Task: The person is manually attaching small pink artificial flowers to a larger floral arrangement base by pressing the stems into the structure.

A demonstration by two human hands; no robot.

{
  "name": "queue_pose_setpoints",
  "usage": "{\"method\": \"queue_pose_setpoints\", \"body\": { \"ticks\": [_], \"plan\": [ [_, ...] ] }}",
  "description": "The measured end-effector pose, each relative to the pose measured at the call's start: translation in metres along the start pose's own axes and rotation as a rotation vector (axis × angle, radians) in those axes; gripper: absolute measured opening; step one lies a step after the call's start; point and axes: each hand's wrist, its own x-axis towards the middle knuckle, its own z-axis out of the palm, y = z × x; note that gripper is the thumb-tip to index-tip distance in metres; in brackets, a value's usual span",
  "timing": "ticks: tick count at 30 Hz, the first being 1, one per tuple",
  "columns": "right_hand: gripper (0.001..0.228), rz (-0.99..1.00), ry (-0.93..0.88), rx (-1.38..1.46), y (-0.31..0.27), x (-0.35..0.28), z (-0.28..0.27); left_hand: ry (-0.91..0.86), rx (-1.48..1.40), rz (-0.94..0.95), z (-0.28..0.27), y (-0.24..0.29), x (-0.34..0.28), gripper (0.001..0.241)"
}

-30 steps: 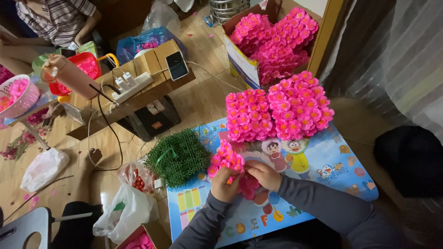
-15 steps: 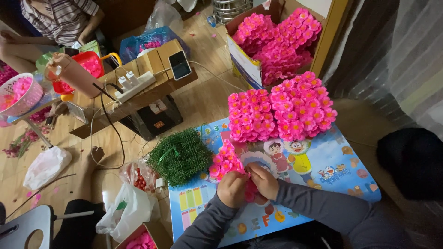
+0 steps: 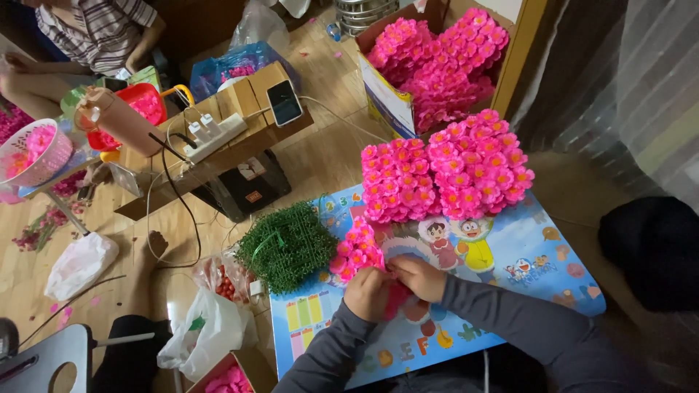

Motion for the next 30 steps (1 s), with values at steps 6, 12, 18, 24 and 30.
{"method": "queue_pose_setpoints", "body": {
  "ticks": [6,12,18,24,30],
  "plan": [
    [0.039,0.272,-0.270,-0.030,-0.022,0.016,-0.044,-0.030,0.011,0.016,-0.020,0.022,0.023,0.004],
    [0.072,0.677,-0.002,0.485,-0.018,0.027,-0.065,-0.001,0.015,0.258,-0.053,0.033,0.044,0.055],
    [0.068,0.452,-0.159,-0.082,-0.017,0.017,-0.058,0.133,0.108,-0.385,-0.096,-0.034,0.021,0.014],
    [0.044,0.231,-0.183,-0.119,-0.050,-0.001,-0.080,-0.479,-0.020,-1.088,-0.105,-0.032,-0.009,0.056],
    [0.024,-0.038,-0.161,0.516,-0.048,-0.014,-0.092,-0.318,-0.968,-0.676,-0.024,-0.039,-0.030,0.090]
  ]
}}
